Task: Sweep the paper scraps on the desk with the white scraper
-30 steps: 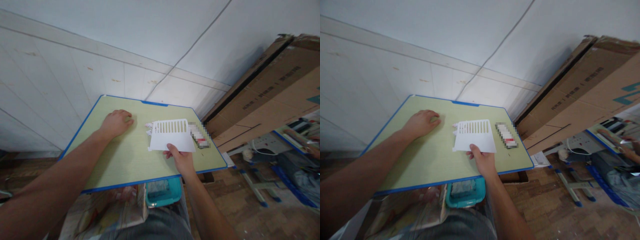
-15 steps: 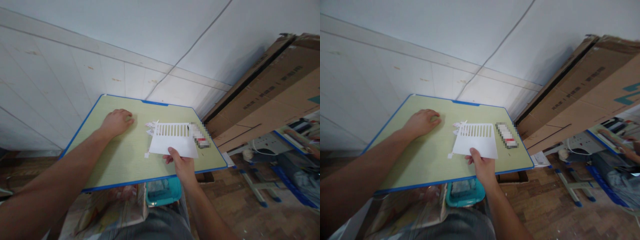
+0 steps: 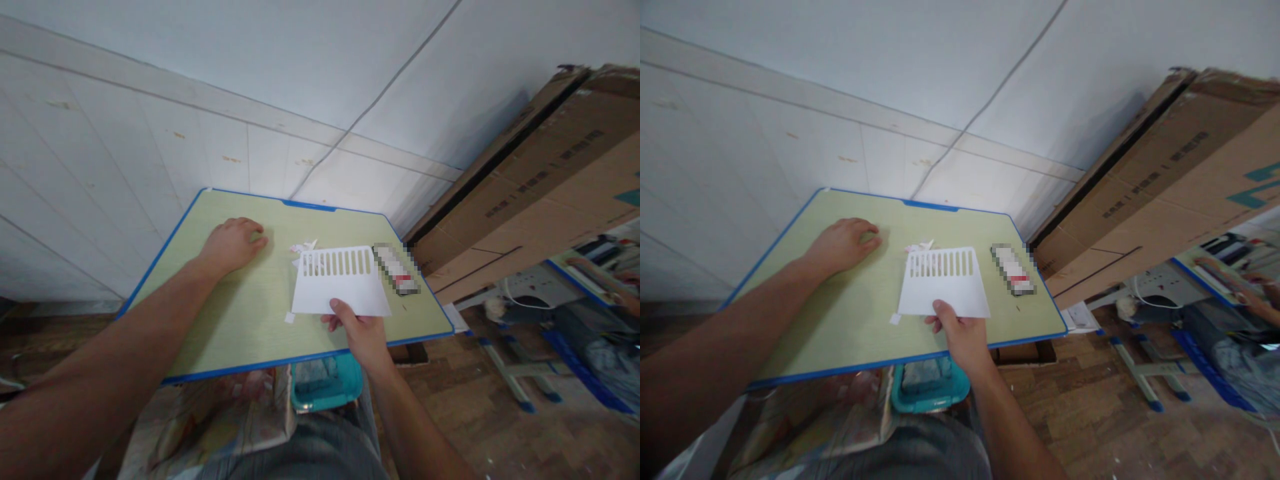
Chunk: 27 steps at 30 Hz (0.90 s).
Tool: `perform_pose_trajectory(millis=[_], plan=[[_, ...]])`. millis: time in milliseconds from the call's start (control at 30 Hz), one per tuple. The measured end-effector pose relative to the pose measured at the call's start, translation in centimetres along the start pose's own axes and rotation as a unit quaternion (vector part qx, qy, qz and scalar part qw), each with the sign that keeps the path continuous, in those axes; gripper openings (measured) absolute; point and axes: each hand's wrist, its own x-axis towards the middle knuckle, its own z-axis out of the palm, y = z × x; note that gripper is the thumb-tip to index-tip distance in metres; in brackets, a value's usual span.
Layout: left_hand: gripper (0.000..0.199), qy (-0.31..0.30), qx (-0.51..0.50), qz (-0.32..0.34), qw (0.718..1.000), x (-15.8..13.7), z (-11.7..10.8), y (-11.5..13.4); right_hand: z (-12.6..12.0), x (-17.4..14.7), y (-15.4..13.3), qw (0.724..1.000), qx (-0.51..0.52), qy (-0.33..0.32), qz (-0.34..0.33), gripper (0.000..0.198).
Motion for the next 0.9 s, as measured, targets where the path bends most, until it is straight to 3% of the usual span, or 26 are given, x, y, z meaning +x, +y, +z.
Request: perform_pose_trajectory(millis=[133, 300, 633, 833, 900], plan=[[0.061, 0.005, -0.004, 0.003, 1.0, 0.0, 0.1, 0.0, -0.1, -0.2, -0.2, 0.999, -0.01, -0.036, -0.001, 0.035], [0.063, -0.002, -0.001, 0.001, 1.0, -0.1, -0.2, 0.2, -0.2, -0.4, -0.4, 1.0, -0.003, -0.015, -0.002, 0.037], [0.063, -0.011, 0.004, -0.005, 1.0, -0.3, -0.6, 0.4, -0.3, -1.1, -0.7, 0.999, -0.015, -0.035, 0.015, 0.032], [0.064, -0.011, -0.002, -0.004, 1.0, -0.2, -0.5, 0.3, -1.1, -0.6, -0.7, 1.0, -0.007, 0.013, -0.004, 0.031], [0.062, -0.008, -0.005, -0.003, 1.0, -0.1, -0.4, 0.3, -1.3, -0.4, -0.8, 1.0, -0.003, -0.002, 0.004, 0.031]])
